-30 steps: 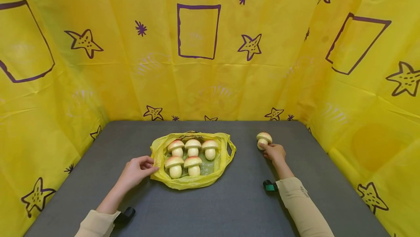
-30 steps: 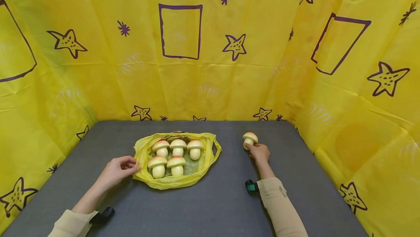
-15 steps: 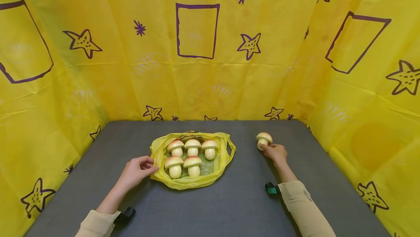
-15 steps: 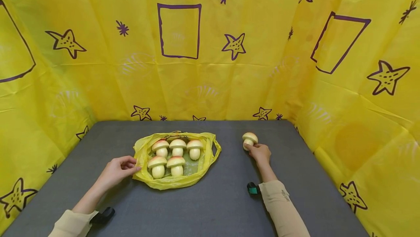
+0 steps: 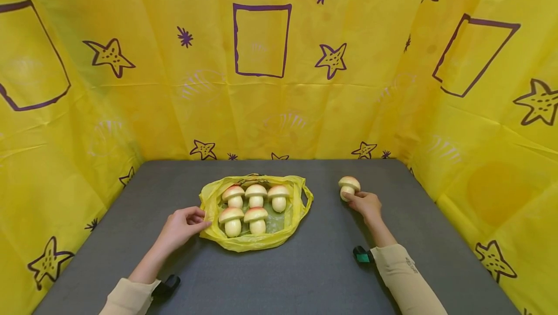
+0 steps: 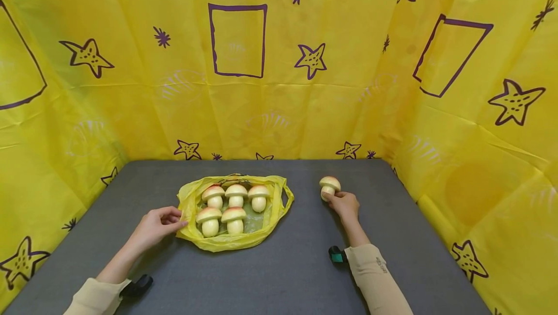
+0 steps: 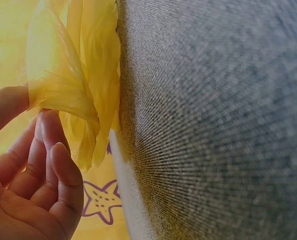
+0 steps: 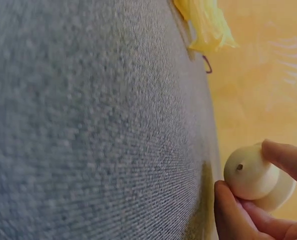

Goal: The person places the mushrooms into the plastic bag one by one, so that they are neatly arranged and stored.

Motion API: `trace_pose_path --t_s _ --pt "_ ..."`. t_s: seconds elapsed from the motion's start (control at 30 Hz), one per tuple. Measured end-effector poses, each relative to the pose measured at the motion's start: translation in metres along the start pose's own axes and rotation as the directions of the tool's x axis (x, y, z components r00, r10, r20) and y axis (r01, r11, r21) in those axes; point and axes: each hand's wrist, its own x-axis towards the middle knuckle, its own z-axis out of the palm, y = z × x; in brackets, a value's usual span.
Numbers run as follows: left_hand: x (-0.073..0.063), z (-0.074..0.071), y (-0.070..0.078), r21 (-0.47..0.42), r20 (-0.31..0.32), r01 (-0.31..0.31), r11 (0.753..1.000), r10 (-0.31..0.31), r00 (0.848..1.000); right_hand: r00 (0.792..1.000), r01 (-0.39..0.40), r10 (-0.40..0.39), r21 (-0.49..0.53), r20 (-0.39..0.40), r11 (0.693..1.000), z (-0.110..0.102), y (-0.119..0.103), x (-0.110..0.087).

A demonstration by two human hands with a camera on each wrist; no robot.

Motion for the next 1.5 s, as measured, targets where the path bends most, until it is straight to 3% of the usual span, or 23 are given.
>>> trace_pose_path --t_s 0.43,1.5 --pt "0.000 0.000 0.000 0.005 0.003 -0.009 1.000 0.009 1.000 0.999 0.029 -0.028 -0.013 0.020 1.000 0.003 -0.005 -0.009" --pt "0.001 0.001 -0.003 0.011 -0.007 -0.027 1.000 0.027 1.000 0.986 0.076 -0.073 -0.014 0.151 0.997 0.022 -0.029 -0.046"
